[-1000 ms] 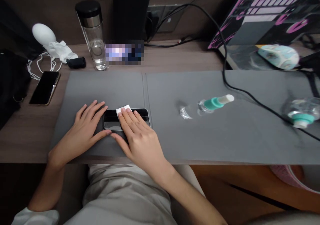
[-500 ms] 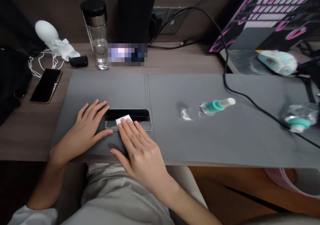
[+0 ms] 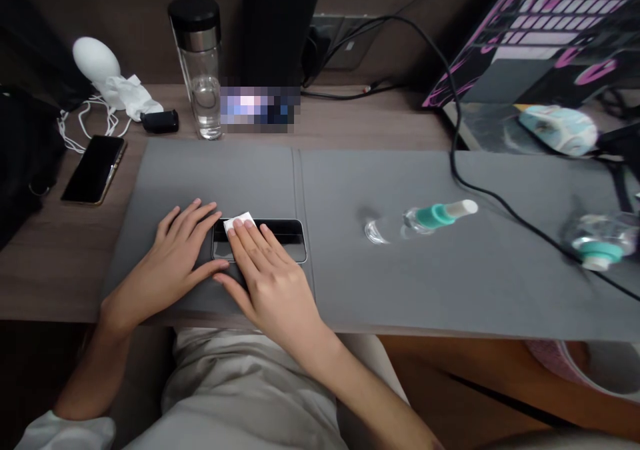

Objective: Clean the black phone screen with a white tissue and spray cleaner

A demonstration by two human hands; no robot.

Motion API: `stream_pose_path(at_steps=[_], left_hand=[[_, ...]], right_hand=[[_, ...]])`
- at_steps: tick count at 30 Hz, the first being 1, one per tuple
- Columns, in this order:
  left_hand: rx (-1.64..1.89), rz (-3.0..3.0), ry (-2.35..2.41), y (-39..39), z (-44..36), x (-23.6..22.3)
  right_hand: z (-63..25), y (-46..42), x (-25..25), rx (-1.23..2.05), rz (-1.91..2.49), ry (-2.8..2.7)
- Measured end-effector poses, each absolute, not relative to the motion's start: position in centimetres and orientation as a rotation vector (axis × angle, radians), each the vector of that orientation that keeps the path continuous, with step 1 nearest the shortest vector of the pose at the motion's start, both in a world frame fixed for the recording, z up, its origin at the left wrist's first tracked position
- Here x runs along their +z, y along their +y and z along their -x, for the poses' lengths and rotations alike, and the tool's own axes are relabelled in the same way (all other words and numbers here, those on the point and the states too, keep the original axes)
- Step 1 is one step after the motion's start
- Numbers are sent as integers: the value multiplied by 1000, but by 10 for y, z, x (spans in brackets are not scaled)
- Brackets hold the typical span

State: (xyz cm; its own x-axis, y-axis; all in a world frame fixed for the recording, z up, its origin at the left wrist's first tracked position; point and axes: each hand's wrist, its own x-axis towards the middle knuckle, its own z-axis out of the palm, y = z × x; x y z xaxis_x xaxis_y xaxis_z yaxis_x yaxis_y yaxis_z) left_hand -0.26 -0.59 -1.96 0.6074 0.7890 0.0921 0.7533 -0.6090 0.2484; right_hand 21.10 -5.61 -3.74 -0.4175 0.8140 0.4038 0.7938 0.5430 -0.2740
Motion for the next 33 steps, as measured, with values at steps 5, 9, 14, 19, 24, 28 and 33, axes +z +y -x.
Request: stream_pose_path(at_steps=[5, 9, 14, 19, 24, 28, 33], left_hand=[[269, -2646, 1300, -7, 2, -20], [281, -2661, 1303, -8, 1, -20], [302, -2653, 1289, -7, 2, -20], [284, -2625, 1290, -7, 3, -18], [300, -2597, 1292, -5, 4, -19], [328, -2598, 1274, -4, 6, -21], [294, -2625, 1265, -5, 6, -21]], right_hand=[[-211, -72, -32, 5, 1262, -2323], [-212, -84, -28, -13, 1244, -2348], [-212, -77, -29, 11, 1222, -2337], [-206, -62, -31, 60, 1225, -2305], [-200, -52, -32, 83, 1237, -2299], [-198, -48, -30, 134, 1243, -2304], [-197, -44, -29, 134, 1244, -2331]])
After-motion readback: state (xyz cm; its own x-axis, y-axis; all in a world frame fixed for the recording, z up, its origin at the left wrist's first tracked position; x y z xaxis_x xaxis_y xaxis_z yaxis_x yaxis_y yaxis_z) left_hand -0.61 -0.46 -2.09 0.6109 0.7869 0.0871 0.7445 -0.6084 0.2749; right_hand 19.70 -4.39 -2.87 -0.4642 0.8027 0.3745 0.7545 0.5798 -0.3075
